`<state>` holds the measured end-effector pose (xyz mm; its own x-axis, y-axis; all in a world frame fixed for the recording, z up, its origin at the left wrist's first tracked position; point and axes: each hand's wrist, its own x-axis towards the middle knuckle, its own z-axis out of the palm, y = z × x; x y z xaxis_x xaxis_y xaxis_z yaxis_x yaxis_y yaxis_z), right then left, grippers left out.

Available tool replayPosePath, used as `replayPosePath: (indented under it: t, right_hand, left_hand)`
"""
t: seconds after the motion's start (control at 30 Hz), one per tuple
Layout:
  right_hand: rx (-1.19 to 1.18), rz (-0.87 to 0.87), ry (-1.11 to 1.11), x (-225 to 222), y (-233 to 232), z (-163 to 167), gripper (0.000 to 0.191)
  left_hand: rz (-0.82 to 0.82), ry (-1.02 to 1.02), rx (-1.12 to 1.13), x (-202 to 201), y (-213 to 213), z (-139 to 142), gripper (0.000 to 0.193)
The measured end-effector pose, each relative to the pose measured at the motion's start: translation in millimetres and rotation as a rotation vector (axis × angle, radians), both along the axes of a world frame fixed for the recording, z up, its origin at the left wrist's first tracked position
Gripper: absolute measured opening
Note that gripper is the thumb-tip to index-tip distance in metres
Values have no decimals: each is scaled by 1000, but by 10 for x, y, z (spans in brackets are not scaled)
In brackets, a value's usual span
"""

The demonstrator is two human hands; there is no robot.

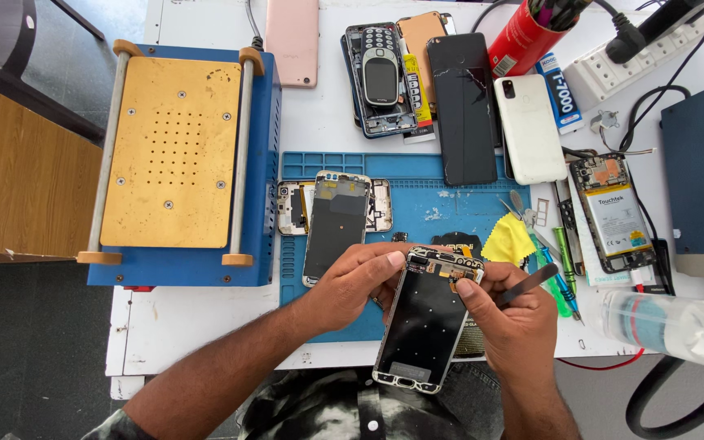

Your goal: The person cleans a disassembled smartphone frame with a brush and wipes its screen with a yellow cloth, then uses a spudger to press and align the display flex connector on the phone. They then apply T-7000 adhesive around the edge of the phone frame from a tube.

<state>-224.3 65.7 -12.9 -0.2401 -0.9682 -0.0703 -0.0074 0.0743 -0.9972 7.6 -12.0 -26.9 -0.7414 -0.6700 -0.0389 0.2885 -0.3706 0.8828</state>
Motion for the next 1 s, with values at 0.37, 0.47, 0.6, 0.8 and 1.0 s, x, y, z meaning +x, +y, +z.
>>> replayPosePath:
  t: [0.37, 0.47, 0.6, 0.8, 1.0]
  right_hand:
    - [37, -1, 50, 47, 15, 24, 17]
    - [52, 3, 58, 57, 29, -1, 17]
    - [41, 1, 29, 55, 19, -39, 18]
    - [96, 14, 29, 62, 24, -41, 21]
    - [124, 11, -89, 7, 56, -27, 23]
  left_hand:
    - [70, -59, -72, -35, 43, 137, 46]
    - [145, -147, -46, -97, 48, 136, 30]
    - [136, -222, -116, -89, 35, 114, 27]
    - [118, -178, -51, -85, 47, 104, 25]
    - [46, -129, -42, -124, 63, 48, 26]
